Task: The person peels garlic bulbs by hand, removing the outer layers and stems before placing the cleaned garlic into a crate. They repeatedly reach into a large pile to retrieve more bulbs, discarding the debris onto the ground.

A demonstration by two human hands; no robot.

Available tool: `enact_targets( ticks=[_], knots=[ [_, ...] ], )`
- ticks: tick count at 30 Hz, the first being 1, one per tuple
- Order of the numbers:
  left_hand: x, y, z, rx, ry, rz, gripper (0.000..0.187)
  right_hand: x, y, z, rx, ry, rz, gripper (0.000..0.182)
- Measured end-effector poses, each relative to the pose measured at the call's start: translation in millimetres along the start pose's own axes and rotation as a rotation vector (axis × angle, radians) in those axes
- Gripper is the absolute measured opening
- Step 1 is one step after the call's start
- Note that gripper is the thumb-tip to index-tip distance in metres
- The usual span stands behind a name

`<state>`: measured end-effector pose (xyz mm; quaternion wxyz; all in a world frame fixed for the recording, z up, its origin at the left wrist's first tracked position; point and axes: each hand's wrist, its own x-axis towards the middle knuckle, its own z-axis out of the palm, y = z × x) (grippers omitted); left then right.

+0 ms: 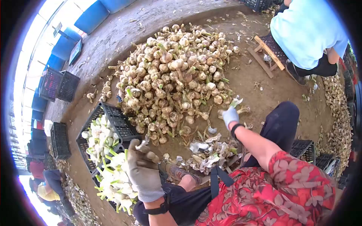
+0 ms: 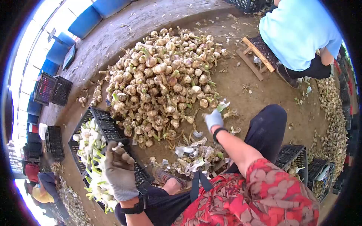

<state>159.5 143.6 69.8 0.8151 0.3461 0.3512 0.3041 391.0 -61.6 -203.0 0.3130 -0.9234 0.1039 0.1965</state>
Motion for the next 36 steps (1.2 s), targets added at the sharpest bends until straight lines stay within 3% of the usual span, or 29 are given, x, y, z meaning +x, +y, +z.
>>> enact_targets(
  ticks=[3,4,7,8,11,12,13,15,17,19,20,22,23,25,26,30,34,36],
  knots=[
    [0,-17,-10,0.159,0.039,-0.076,0.035,77,25,30,-0.049,0.436,0.047,0.067],
    [3,-23,-16,0.165,0.045,-0.110,0.035,74,9,1,-0.072,0.177,0.150,0.070],
    [15,-38,-23,0.178,0.073,-0.222,0.033,101,20,-3,-0.048,-0.061,0.040,0.070],
    [19,-41,-20,0.185,0.054,-0.223,0.033,104,21,4,-0.104,0.061,-0.017,0.050],
    [25,-46,-7,0.233,0.016,-0.240,0.034,128,42,21,-0.084,0.114,-0.132,0.039],
    [28,-45,1,0.252,0.001,-0.238,0.034,133,50,32,-0.043,0.249,-0.215,0.030],
    [33,-46,5,0.357,-0.025,-0.220,0.034,111,27,17,0.030,0.258,-0.130,0.028],
    [41,-53,12,0.566,-0.065,-0.186,0.034,78,-6,-7,0.262,0.038,-0.001,0.032],
    [43,-67,17,0.748,-0.160,-0.162,0.037,56,-20,-5,0.376,-0.143,-0.218,0.027],
    [49,-120,-15,0.899,-0.289,0.139,0.057,-17,-62,-52,0.771,-0.685,-0.029,0.022],
    [34,-117,-2,1.101,-0.349,0.218,0.066,-58,-81,-70,0.872,-0.738,-0.055,0.021],
    [19,-148,-7,0.962,-0.398,0.182,0.072,-105,-88,-94,0.908,-0.882,-0.132,0.023],
    [7,-156,-3,0.774,-0.381,0.042,0.073,-122,-88,-101,0.917,-0.921,-0.158,0.027],
    [-21,-150,16,0.472,-0.317,0.169,0.069,-147,-85,-91,1.001,-0.849,-0.206,0.031],
    [-28,-147,12,0.587,-0.255,0.181,0.066,-152,-81,-102,0.823,-0.917,-0.304,0.034],
    [-66,-133,1,0.474,-0.207,0.262,0.062,-181,-68,-91,0.753,-0.946,-0.416,0.034],
    [-88,-131,-15,0.324,-0.145,0.291,0.059,-194,-69,-100,0.642,-1.086,-0.467,0.029],
    [-93,-130,-20,0.331,-0.070,0.286,0.062,-202,-69,-110,0.785,-1.237,-0.352,0.030]
  ],
)
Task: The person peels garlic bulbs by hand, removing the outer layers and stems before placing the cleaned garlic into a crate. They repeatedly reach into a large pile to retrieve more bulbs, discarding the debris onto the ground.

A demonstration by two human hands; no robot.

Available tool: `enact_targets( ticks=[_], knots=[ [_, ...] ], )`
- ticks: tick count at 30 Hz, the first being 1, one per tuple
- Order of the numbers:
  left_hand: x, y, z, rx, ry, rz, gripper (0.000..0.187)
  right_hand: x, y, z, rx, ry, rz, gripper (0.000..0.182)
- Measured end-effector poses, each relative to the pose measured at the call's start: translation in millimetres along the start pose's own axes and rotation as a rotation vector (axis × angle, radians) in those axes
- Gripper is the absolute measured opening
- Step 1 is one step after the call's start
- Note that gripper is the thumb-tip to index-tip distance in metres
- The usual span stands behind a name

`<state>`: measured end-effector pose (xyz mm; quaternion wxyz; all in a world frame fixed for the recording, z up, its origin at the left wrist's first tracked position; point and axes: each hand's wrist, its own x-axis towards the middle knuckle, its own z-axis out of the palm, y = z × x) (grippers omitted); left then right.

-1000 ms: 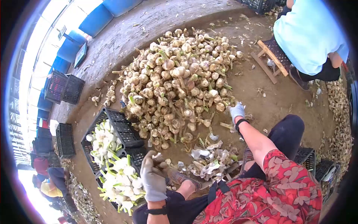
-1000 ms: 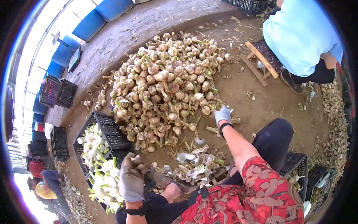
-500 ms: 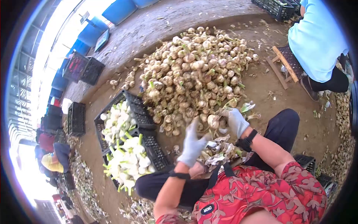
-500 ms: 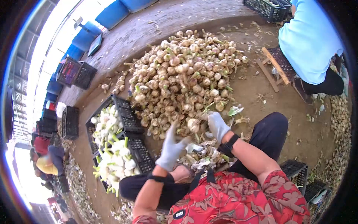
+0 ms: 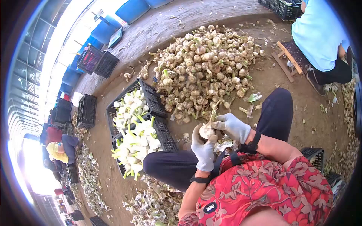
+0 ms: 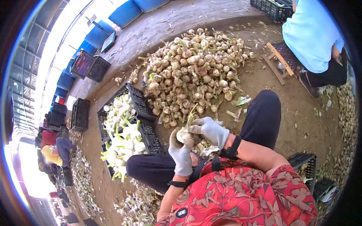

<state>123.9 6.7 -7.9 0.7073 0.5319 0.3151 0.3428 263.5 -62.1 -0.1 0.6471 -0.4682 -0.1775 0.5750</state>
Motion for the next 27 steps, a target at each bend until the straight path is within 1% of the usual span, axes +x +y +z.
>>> enact_targets(
  ticks=[1,2,4,5,6,8,9,11,12,13,14,15,16,17,18,19,20,21,22,23,24,25,26,27],
  knots=[
    [0,0,-4,-0.037,-0.006,-0.005,0.062,-3,-1,2,0.100,-0.043,0.020,0.031],
    [0,1,-7,-0.076,-0.012,-0.009,0.062,-4,2,4,0.179,-0.014,0.015,0.033],
    [1,1,-11,-0.124,-0.021,-0.042,0.062,-7,-6,7,0.055,0.002,0.039,0.034],
    [1,2,-12,-0.089,-0.003,-0.007,0.063,-9,-13,10,-0.006,0.008,0.049,0.035],
    [-1,9,-9,-0.052,0.014,0.026,0.063,-14,-27,17,-0.112,-0.021,0.061,0.031],
    [-4,17,-6,0.018,0.040,0.084,0.065,1,-10,12,-0.306,-0.041,-0.107,0.030],
    [-5,16,-8,0.220,0.045,0.200,0.065,4,-5,12,-0.402,-0.048,-0.191,0.030],
    [-4,15,-13,0.622,0.052,0.438,0.064,4,2,16,-0.468,0.051,-0.179,0.026],
    [-4,11,-10,0.545,0.095,0.468,0.049,4,6,19,-0.486,0.085,-0.191,0.024],
    [-1,9,-13,0.224,0.065,0.232,0.045,4,8,22,-0.504,0.117,-0.203,0.023],
    [1,5,-18,-0.095,0.033,-0.007,0.043,0,9,25,-0.758,0.187,-0.217,0.021],
    [2,3,-22,-0.412,0.002,-0.249,0.045,1,16,25,-0.794,0.221,-0.322,0.021],
    [6,3,-21,-0.533,0.083,-0.514,0.053,3,25,24,-0.829,0.254,-0.427,0.021],
    [8,-4,-29,-0.627,-0.015,-0.594,0.054,6,33,22,-0.865,0.284,-0.535,0.020],
    [11,-4,-36,-0.720,-0.114,-0.669,0.055,8,37,25,-0.361,0.164,-0.253,0.020],
    [13,-4,-42,-0.811,-0.215,-0.745,0.056,8,40,26,-0.426,0.191,-0.258,0.020],
    [10,-7,-39,-0.593,-0.051,-0.655,0.056,7,41,28,-0.491,0.221,-0.262,0.020],
    [11,0,-28,-0.546,0.012,-0.499,0.049,7,41,29,-0.557,0.250,-0.266,0.019],
    [12,4,-19,-0.498,0.074,-0.343,0.043,10,44,26,-0.691,0.236,-0.305,0.017],
    [12,8,-13,-0.446,0.135,-0.185,0.036,11,45,25,-0.744,0.213,-0.398,0.017],
    [8,12,-11,-0.278,0.174,-0.161,0.028,11,44,26,-0.795,0.189,-0.492,0.017],
    [9,10,-16,-0.309,0.158,-0.205,0.026,11,43,27,-0.845,0.162,-0.585,0.017],
    [10,4,-25,-0.339,0.144,-0.251,0.025,17,44,26,-0.921,0.069,-0.783,0.020],
    [11,-3,-33,-0.366,0.130,-0.300,0.023,17,43,26,-0.798,0.042,-0.662,0.020]
  ],
)
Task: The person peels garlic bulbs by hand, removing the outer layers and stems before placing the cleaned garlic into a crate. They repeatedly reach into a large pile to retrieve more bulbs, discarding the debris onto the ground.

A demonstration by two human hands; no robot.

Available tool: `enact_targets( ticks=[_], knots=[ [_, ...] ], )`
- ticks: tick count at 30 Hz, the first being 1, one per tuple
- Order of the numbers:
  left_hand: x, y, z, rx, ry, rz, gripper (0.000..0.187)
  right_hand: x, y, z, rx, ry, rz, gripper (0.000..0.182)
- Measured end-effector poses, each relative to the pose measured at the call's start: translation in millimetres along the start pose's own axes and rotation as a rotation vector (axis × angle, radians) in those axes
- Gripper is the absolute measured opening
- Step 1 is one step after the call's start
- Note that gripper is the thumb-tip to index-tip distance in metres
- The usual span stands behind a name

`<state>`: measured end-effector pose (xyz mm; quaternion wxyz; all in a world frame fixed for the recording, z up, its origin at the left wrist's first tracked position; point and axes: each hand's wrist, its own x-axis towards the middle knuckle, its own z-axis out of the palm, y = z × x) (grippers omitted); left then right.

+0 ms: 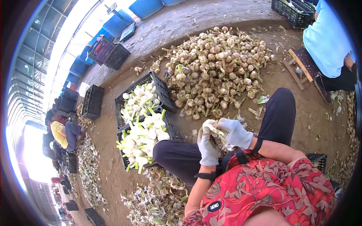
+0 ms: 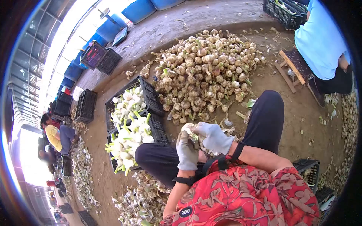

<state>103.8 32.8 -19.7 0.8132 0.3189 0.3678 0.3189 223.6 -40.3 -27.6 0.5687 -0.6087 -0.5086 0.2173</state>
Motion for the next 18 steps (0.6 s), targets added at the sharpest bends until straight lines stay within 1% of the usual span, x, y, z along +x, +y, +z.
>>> enact_targets(
  ticks=[2,3,5,6,7,8,9,10,11,12,13,14,15,16,18],
  knots=[
    [8,-10,-12,-0.032,-0.028,-0.009,0.026,-1,-4,-4,0.257,-0.058,0.228,0.021],
    [11,-13,-15,-0.029,-0.045,-0.004,0.028,3,-11,-9,0.466,-0.120,0.441,0.018],
    [17,-23,-26,-0.010,-0.041,-0.014,0.034,3,1,-17,0.592,-0.218,0.548,0.016],
    [16,-21,-26,-0.059,-0.078,-0.049,0.033,3,4,-19,0.655,-0.264,0.599,0.016],
    [16,-18,-25,-0.107,-0.117,-0.085,0.031,0,2,-20,0.754,-0.261,0.654,0.017],
    [16,-16,-24,-0.156,-0.157,-0.122,0.031,-1,1,-21,0.738,-0.248,0.651,0.017],
    [16,-17,-22,-0.103,-0.170,-0.068,0.030,-2,1,-23,0.722,-0.233,0.648,0.018],
    [16,-16,-22,-0.027,-0.204,-0.061,0.032,0,-1,-27,0.703,-0.219,0.644,0.019],
    [16,-13,-23,0.049,-0.237,-0.055,0.034,2,-4,-33,0.475,-0.260,0.656,0.018],
    [15,-10,-21,0.124,-0.271,-0.049,0.036,3,-1,-35,0.331,-0.202,0.510,0.018],
    [7,-6,-13,0.177,-0.257,-0.041,0.038,3,3,-36,0.186,-0.143,0.365,0.019],
    [7,-7,-12,0.147,-0.270,-0.097,0.038,4,5,-37,0.038,-0.084,0.218,0.020],
    [7,-9,-13,0.118,-0.281,-0.153,0.039,7,0,-37,0.064,-0.053,0.288,0.026],
    [8,-11,-14,0.089,-0.292,-0.210,0.040,7,0,-35,0.027,-0.001,0.247,0.027],
    [13,-14,-16,0.038,-0.300,-0.254,0.042,6,11,-29,-0.045,0.097,0.164,0.027]
  ],
)
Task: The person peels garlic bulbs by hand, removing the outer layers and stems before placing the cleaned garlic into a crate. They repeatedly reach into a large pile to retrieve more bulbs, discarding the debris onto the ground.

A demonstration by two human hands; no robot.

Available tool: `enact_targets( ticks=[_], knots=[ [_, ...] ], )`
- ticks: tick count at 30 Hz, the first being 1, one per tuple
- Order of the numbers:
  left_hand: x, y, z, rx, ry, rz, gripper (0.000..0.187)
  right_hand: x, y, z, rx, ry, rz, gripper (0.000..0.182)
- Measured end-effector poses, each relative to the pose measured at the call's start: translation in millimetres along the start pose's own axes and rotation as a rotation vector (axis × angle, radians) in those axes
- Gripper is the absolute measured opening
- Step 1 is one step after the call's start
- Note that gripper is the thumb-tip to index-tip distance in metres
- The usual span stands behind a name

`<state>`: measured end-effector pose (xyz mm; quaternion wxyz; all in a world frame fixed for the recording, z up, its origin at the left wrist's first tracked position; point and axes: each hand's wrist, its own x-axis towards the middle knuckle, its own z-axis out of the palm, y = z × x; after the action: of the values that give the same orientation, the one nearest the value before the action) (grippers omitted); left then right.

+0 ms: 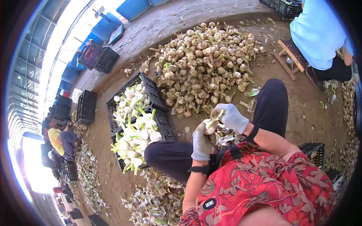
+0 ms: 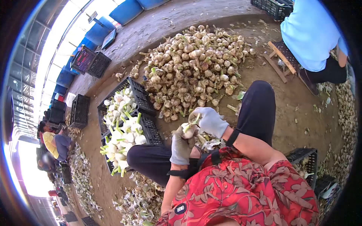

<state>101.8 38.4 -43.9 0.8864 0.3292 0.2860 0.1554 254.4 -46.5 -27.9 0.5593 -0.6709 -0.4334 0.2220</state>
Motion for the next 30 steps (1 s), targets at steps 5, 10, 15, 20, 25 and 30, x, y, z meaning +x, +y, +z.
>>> enact_targets(
  ticks=[5,10,15,20,25,30],
  knots=[
    [-2,0,-1,-0.136,-0.085,-0.079,0.043,4,23,12,0.073,0.144,0.283,0.021],
    [-15,0,4,-0.073,-0.289,-0.054,0.050,20,52,-23,-0.347,-0.077,0.436,0.031],
    [-9,-1,-5,-0.041,-0.164,0.050,0.056,2,15,-19,0.012,-0.420,0.162,0.045],
    [-15,7,-1,-0.045,-0.165,-0.005,0.056,-1,-19,-18,0.277,-0.392,0.315,0.032],
    [-16,11,12,0.142,-0.047,0.088,0.055,-10,-14,-2,0.139,-0.141,0.128,0.013],
    [-14,10,23,0.342,-0.067,0.047,0.069,0,5,7,0.014,-0.004,0.082,0.011]
  ],
)
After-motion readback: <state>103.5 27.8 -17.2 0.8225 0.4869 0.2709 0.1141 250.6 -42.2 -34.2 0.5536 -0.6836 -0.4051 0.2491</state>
